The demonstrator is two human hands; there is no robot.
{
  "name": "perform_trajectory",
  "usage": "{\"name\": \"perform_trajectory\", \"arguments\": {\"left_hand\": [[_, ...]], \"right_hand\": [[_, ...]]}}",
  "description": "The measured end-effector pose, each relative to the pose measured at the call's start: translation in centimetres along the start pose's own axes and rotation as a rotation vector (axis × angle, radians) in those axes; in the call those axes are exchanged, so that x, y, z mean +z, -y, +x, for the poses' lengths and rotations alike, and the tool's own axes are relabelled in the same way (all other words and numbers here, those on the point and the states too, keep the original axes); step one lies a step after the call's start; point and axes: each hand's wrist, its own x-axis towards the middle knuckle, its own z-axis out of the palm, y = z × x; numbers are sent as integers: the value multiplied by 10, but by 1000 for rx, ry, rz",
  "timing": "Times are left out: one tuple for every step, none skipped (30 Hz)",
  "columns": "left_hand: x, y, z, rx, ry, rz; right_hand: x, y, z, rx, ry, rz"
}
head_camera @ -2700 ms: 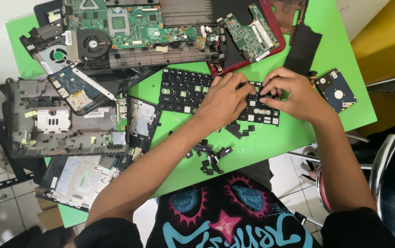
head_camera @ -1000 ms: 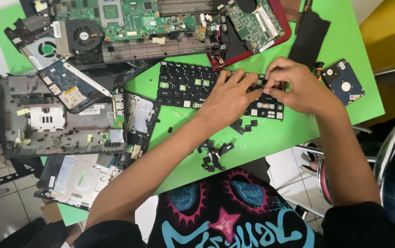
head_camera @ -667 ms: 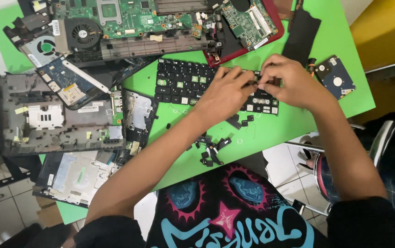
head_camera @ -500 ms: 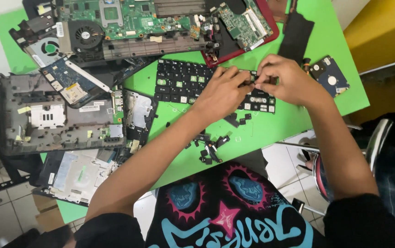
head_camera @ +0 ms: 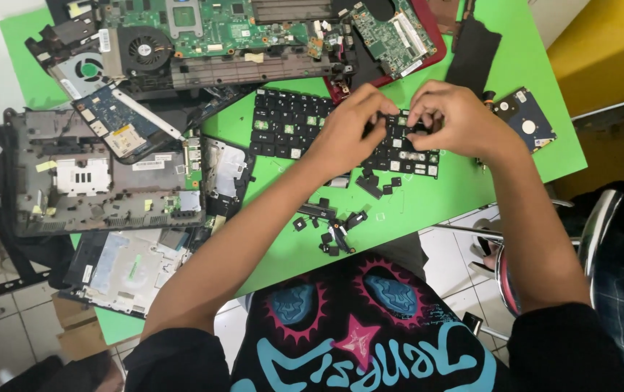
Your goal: Reassembling individual keys onto a laptop keyboard by snapping scissor switches and keycaps into the frame.
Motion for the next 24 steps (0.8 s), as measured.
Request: {"name": "perform_trajectory", "arguments": {"left_hand": [[-1, 1, -1, -2, -3, 4], [-1, 3, -1, 4, -14, -37], [-1, 5, -1, 11, -26, -78], [-5, -3, 0, 10, -28, -77], [-8, -10, 0, -19, 46, -15], [-9, -17, 0, -51, 122, 43], [-7, -14, 0, -54, 120, 40], [-4, -12, 0, -14, 146, 130], [-1, -10, 0, 27, 171, 221], [-2, -11, 0, 31, 174, 215], [-2, -11, 1, 28, 187, 243], [-2, -13, 1, 24, 202, 269], [0, -12, 1, 26, 208, 262], [0, -11, 0, 45, 192, 267], [0, -10, 0, 65, 176, 272], [4, -6, 0, 69, 179, 271], [8, -2, -1, 107, 124, 308], [9, 3, -2, 141, 62, 348], [8, 0, -1, 142, 59, 352], [6, -3, -2, 139, 63, 356], [4, -6, -2, 136, 66, 361], [4, -7, -3, 133, 66, 361], [4, -7, -3, 133, 70, 344], [4, -7, -2, 136, 77, 326]], "right_hand": [[0, 1, -4, -5, 3, 1], [-1, 1, -8, -12, -29, 48], [-1, 2, -12, -20, -60, 95], [-4, 16, -20, -22, -58, 95], [-6, 30, -28, 131, -26, 58], [-8, 43, -37, 287, 11, 21], [-6, 40, -46, 289, 15, 21], [-3, 37, -57, 284, 29, -2], [-1, 34, -68, 278, 43, -25], [0, 35, -73, 285, 39, -27], [1, 35, -80, 290, 28, -10], [3, 36, -87, 298, 18, 9], [5, 34, -90, 307, 15, 10], [7, 31, -92, 279, -7, -11], [8, 29, -93, 251, -28, -32], [11, 22, -95, 253, -33, -32], [14, 15, -97, 128, -100, 29], [16, 7, -96, -4, -161, 88], [14, 11, -95, -8, -161, 87], [13, 15, -94, 1, -158, 81], [13, 18, -93, 9, -154, 76], [12, 18, -92, 9, -151, 77], [11, 18, -91, 27, -147, 88], [11, 18, -91, 47, -147, 99]]}}
